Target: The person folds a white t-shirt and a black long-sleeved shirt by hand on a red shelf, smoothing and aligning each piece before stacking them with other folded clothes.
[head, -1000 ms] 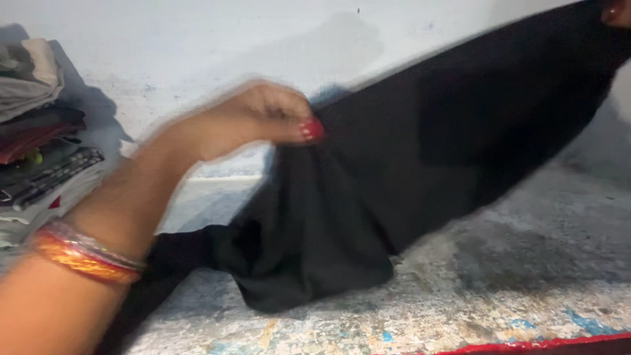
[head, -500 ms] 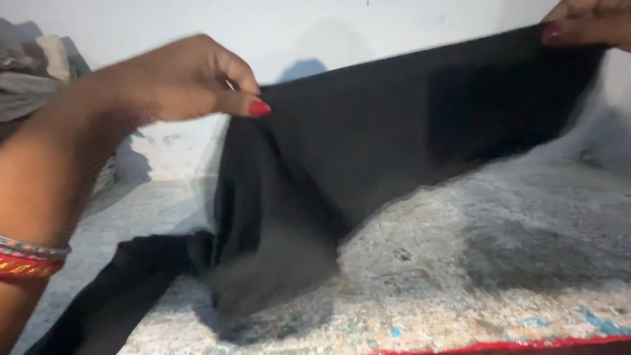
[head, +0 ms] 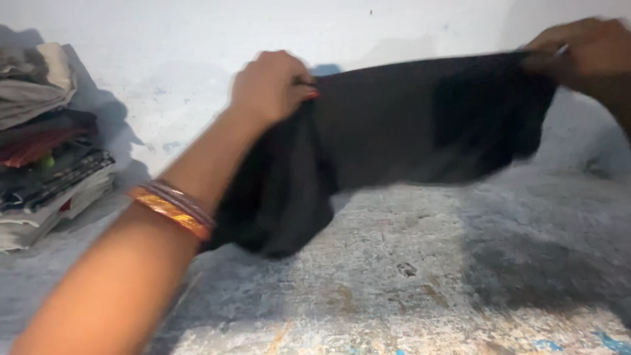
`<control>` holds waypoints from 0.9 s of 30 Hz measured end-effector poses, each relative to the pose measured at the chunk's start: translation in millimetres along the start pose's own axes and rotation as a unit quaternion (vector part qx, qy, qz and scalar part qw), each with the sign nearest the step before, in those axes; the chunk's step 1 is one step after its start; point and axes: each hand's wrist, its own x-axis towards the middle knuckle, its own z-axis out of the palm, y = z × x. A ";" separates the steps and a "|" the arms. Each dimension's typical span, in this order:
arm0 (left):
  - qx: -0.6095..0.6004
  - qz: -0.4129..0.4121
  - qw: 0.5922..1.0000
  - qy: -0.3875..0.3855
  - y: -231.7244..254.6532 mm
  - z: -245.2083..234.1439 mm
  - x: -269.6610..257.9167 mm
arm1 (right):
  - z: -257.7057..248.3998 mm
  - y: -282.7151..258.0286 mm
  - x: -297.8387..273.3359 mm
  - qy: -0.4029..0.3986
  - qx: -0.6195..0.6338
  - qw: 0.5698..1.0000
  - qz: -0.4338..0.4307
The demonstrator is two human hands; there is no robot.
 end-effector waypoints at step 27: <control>-0.168 -0.224 0.860 -0.426 -25.0 -93.7 -222.4 | 44.5 -152.3 -93.0 -0.139 0.165 0.976 -0.026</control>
